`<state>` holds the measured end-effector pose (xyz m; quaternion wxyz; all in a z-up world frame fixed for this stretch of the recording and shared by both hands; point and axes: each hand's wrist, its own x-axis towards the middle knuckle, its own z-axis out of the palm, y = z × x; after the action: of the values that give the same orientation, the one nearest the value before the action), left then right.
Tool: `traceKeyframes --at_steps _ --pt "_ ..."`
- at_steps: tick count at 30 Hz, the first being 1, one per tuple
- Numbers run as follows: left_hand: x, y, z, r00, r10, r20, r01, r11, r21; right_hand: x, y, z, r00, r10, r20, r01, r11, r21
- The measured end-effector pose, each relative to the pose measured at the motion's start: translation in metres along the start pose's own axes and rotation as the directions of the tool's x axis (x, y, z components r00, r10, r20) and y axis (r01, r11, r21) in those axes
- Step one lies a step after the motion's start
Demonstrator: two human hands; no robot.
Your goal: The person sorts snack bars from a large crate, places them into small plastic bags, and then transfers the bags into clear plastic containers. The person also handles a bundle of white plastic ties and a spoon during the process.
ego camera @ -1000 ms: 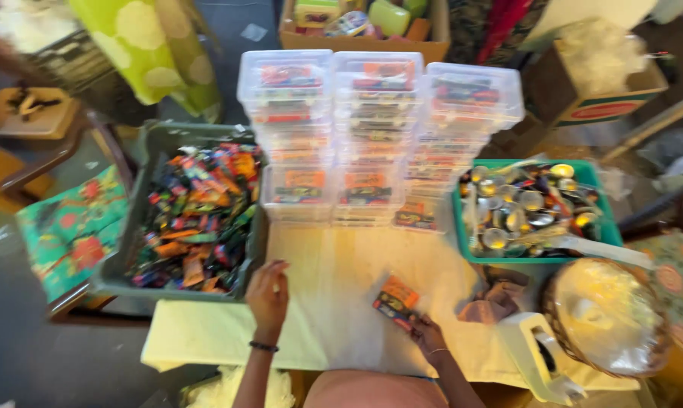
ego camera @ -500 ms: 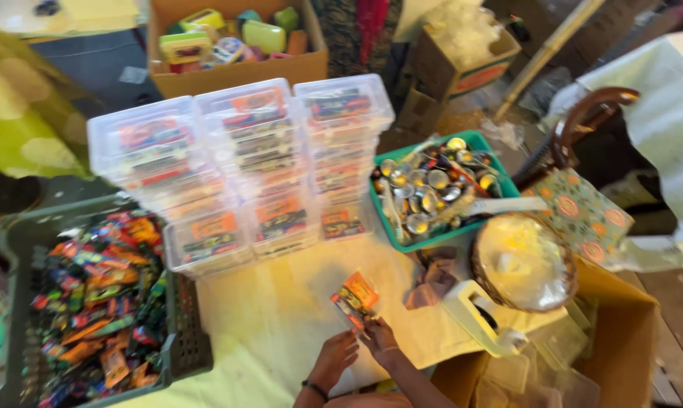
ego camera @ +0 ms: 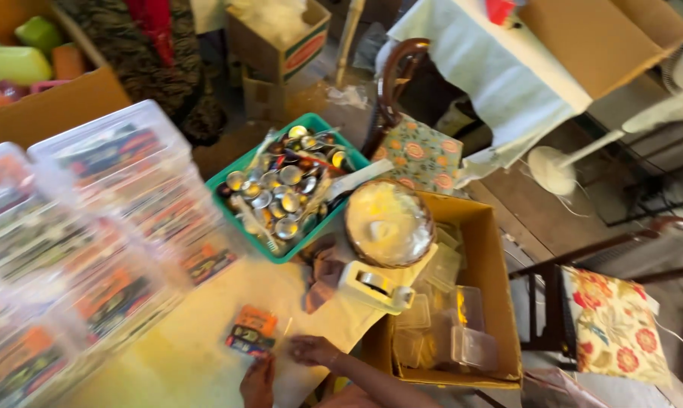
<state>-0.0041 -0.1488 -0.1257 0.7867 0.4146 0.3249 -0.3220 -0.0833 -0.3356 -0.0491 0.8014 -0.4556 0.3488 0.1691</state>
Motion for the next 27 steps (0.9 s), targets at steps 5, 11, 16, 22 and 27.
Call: traceKeyframes --at_steps 5,11,16,22,27 --pt "0.001 0.009 0.005 0.996 0.041 -0.080 -0.042 0.999 -0.012 -0.058 0.033 -0.153 0.992 0.123 0.000 -0.123 0.992 -0.003" --pt "-0.003 0.015 0.013 0.990 -0.015 -0.142 0.013 1.000 -0.017 -0.116 0.082 -0.317 0.802 0.244 -0.546 -0.132 0.962 0.237" --pt "-0.015 0.011 0.014 0.993 0.069 -0.090 -0.071 0.997 -0.019 -0.129 0.077 -0.380 0.662 0.274 -0.698 -0.016 0.936 0.352" --pt "-0.016 0.005 0.015 0.991 0.103 -0.086 -0.111 0.990 -0.086 -0.090 0.038 -0.407 0.656 0.183 -0.732 -0.009 0.972 0.234" --pt "-0.010 -0.010 0.010 0.987 0.078 -0.140 -0.073 0.997 0.038 -0.045 -0.009 -0.443 0.571 0.100 -0.815 0.022 0.990 0.136"
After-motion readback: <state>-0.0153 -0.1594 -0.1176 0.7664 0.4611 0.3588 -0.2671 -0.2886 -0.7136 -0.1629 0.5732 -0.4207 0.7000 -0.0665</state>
